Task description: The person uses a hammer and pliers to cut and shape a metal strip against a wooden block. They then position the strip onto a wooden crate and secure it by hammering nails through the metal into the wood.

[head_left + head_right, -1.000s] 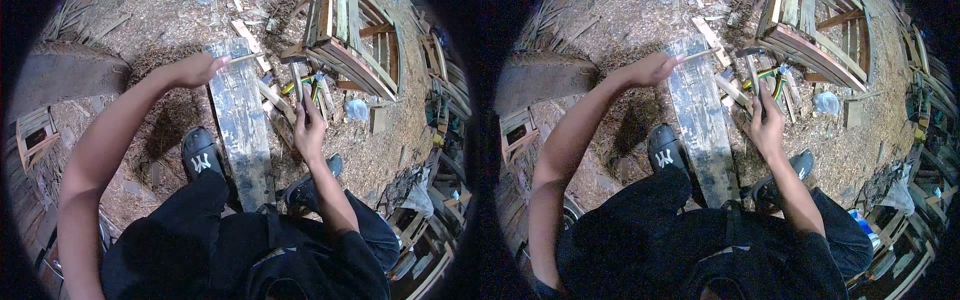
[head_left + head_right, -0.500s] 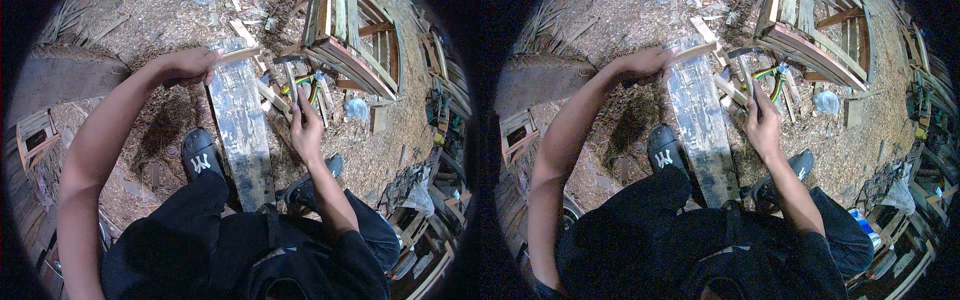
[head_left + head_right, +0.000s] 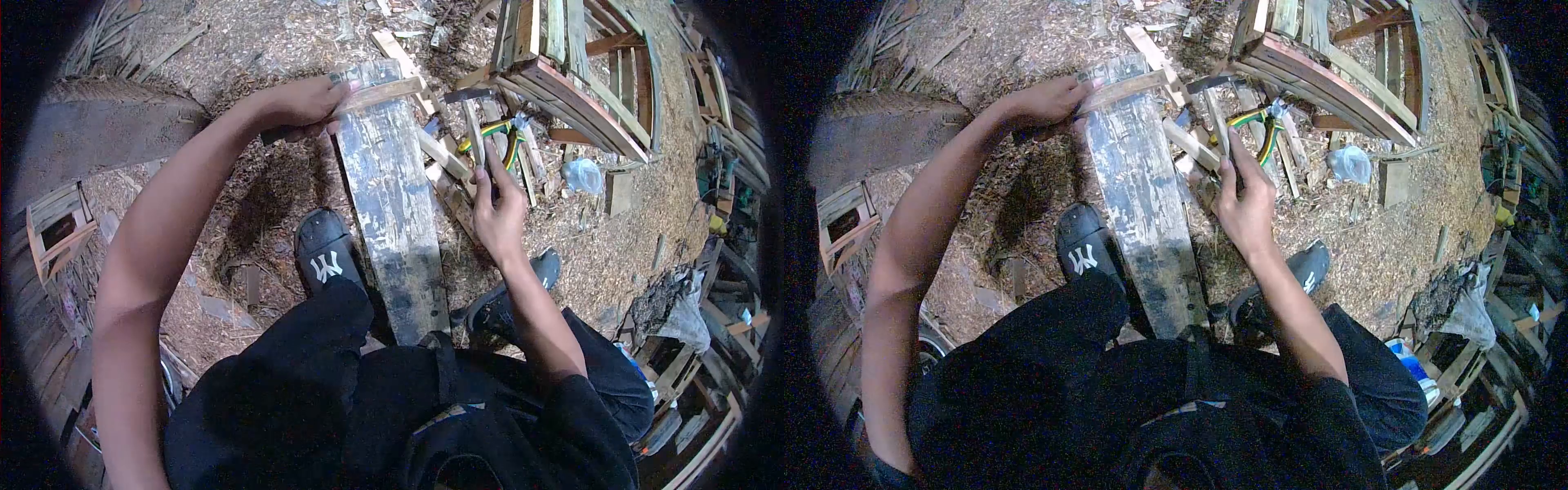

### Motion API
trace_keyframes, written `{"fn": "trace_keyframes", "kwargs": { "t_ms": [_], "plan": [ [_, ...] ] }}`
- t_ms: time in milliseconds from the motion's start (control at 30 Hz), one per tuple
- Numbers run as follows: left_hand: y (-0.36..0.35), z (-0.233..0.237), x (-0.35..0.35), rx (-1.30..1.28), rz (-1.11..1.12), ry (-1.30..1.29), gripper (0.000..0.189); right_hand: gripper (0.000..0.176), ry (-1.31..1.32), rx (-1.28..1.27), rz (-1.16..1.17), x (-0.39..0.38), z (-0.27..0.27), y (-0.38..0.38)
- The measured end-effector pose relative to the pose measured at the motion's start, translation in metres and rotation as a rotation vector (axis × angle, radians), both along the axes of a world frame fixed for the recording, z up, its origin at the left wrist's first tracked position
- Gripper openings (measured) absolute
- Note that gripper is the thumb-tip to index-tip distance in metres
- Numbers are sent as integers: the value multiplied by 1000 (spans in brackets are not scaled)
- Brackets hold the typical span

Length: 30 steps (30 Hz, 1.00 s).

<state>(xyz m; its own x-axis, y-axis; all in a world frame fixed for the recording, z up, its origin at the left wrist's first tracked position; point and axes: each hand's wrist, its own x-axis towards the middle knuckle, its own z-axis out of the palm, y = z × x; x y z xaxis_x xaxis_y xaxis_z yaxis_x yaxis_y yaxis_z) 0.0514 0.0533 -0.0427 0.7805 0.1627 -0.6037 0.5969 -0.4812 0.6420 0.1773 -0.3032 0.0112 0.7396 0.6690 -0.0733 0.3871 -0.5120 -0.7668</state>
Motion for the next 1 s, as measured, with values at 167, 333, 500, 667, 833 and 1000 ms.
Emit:
{"fn": "trace_keyframes", "kwargs": {
  "t_ms": [167, 333, 500, 667, 833, 1000],
  "plan": [
    [-2, 14, 4, 40, -61, 24, 75, 41, -9, 5, 11, 1, 0, -1],
    [-20, 49, 0, 319, -182, -210, 65, 42, -64, 47, 48, 2, 2, -2],
    [-30, 47, -7, 471, -225, -205, 57, 47, -121, 62, 98, -4, 12, 1],
    [-36, 49, -10, 568, -242, -176, 54, 48, -54, 23, 155, -7, 8, 2],
    [-39, 48, -12, 571, -221, -187, 52, 50, -93, 102, 85, -20, 0, 3],
    [-37, 41, -13, 595, -229, -239, 51, 49, 366, -49, -63, -33, 7, 14]
  ]
}}
